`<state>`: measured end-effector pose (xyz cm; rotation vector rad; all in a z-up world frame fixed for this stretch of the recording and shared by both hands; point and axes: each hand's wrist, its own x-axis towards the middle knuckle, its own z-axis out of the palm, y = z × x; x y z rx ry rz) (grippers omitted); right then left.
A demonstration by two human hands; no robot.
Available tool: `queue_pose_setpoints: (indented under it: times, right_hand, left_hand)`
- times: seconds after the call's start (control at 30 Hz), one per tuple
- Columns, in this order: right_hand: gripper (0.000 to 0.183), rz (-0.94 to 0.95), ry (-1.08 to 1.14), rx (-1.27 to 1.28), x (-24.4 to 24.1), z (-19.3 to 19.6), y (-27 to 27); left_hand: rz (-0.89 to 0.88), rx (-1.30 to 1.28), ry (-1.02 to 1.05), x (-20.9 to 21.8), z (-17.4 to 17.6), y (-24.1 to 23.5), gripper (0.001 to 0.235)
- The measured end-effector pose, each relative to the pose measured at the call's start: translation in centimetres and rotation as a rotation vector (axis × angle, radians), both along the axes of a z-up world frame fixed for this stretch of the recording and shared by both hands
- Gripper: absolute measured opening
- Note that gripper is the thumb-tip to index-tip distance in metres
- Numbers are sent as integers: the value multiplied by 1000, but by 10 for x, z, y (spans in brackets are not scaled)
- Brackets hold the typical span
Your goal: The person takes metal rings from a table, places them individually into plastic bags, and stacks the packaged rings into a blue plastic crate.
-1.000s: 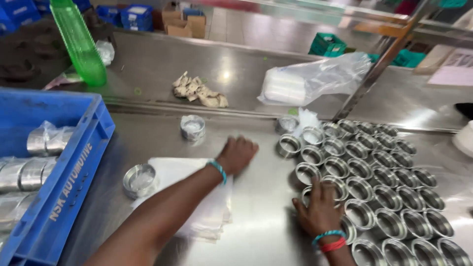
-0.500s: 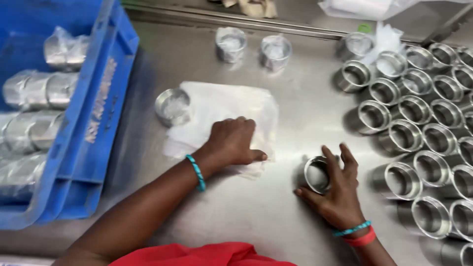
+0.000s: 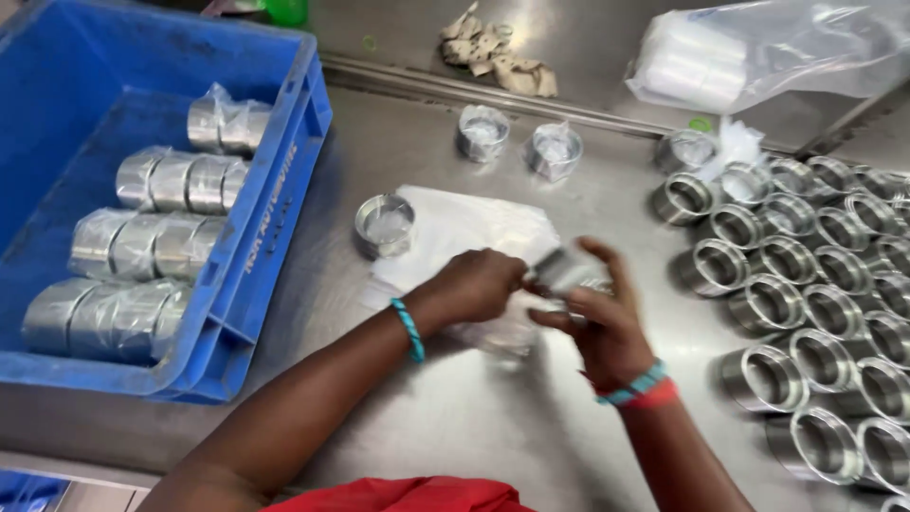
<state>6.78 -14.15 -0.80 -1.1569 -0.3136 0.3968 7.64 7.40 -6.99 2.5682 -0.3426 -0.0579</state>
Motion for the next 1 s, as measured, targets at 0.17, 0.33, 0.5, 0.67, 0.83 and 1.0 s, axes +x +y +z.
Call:
queue_pose_setpoints:
  times: [0.17, 0.33, 0.5, 0.67, 0.83, 1.0]
  right_hand:
    - [85, 100, 236, -350, 23, -24, 21]
    - [98, 177, 194, -511, 25, -8, 39]
    - [100, 199, 234, -574, 39, -9, 44]
    - [70, 98, -60, -836, 55, 6, 23]
    - [54, 98, -656, -894, 31, 51, -9]
    - [50, 78, -723, -1528, 16, 65, -52]
  left_hand:
    - [38, -872, 403, -2, -6, 44, 15]
    - [43, -1074, 432, 2, -22, 46, 20]
    - [66, -812, 129, -3, -3, 36, 25]
    - [-40, -434, -370, -9, 61, 8, 25]
    - [16, -784, -211, -11, 79, -33, 24]
    - [-200, -1261, 73, 8, 26, -75, 17]
